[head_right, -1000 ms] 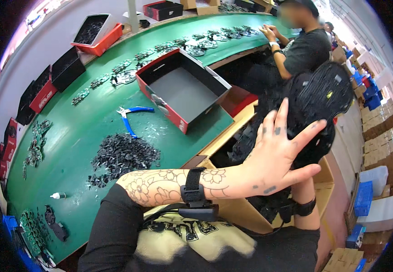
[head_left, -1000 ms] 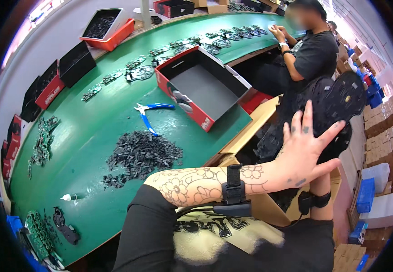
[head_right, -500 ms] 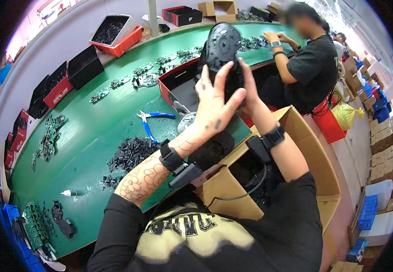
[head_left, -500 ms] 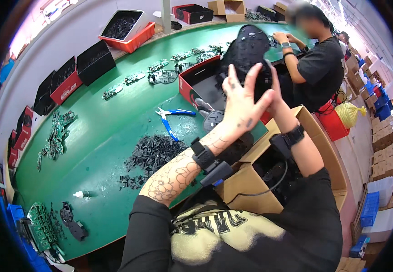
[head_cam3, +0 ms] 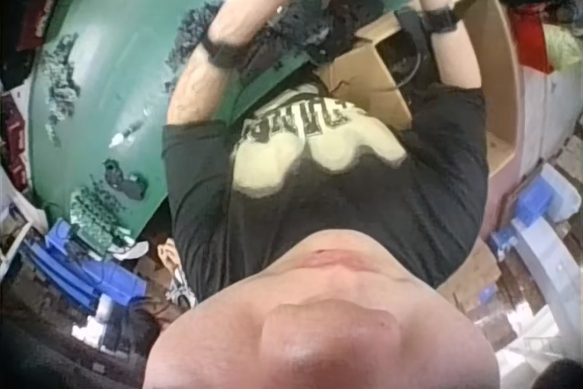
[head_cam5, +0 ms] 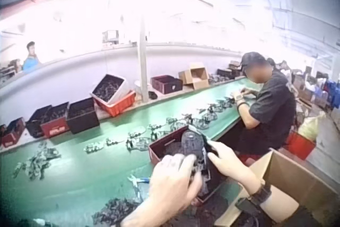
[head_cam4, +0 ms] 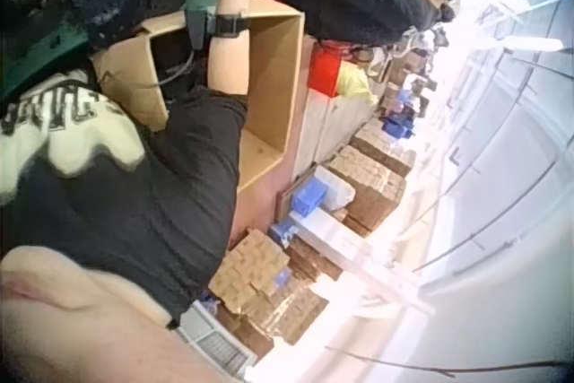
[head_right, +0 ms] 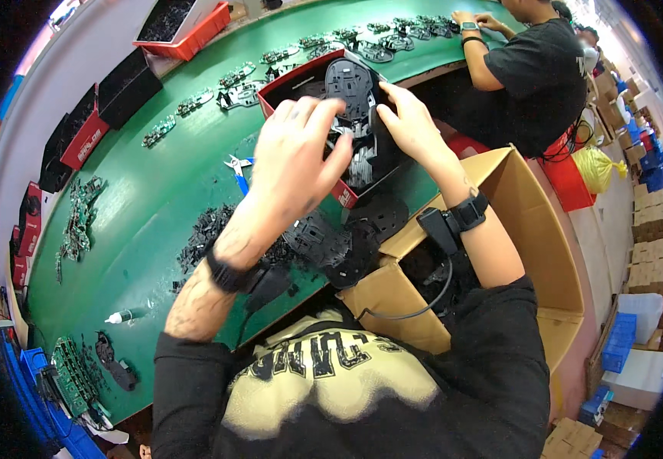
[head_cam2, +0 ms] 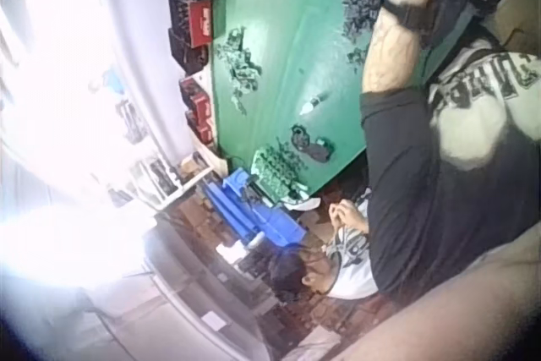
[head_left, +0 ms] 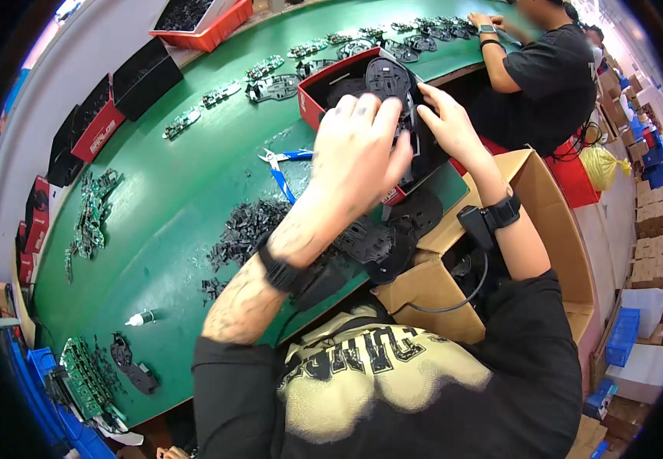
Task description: The person applies glue from a small bottle to the interior of black plastic mouse casings. They then pick up small black rubber feet and press them onto the glued areas. The person handles the casings one at a time, placing them on a green workbench alongside circuit boards and other components.
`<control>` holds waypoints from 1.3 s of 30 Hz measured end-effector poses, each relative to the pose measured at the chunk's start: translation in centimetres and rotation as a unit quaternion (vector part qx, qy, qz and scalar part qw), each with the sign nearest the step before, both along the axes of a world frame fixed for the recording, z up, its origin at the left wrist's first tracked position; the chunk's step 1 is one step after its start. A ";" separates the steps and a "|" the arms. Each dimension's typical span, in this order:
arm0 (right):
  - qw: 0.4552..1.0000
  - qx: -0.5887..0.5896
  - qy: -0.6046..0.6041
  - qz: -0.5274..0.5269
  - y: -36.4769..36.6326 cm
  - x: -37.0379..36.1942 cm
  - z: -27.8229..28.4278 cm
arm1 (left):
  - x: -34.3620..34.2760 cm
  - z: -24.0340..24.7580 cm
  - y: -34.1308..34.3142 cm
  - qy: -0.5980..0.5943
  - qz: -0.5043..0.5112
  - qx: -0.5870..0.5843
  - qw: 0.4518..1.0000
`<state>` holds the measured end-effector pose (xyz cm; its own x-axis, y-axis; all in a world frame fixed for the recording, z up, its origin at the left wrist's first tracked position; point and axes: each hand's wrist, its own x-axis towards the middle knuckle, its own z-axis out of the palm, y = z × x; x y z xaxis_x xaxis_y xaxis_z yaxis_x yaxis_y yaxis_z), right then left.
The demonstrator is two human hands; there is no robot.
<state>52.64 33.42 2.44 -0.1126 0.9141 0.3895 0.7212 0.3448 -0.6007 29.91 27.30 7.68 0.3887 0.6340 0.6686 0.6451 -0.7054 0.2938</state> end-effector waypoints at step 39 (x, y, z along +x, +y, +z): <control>0.932 -0.171 0.303 0.107 -7.1 -1.2 11.4 | -16.1 2.5 -9.7 -0.669 -0.327 -0.529 0.406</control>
<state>51.42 26.35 13.81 -0.1613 0.9780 0.1320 0.1514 0.1566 -0.9760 13.85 17.58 10.20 0.4430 0.8953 0.0456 -0.8161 0.3817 0.4339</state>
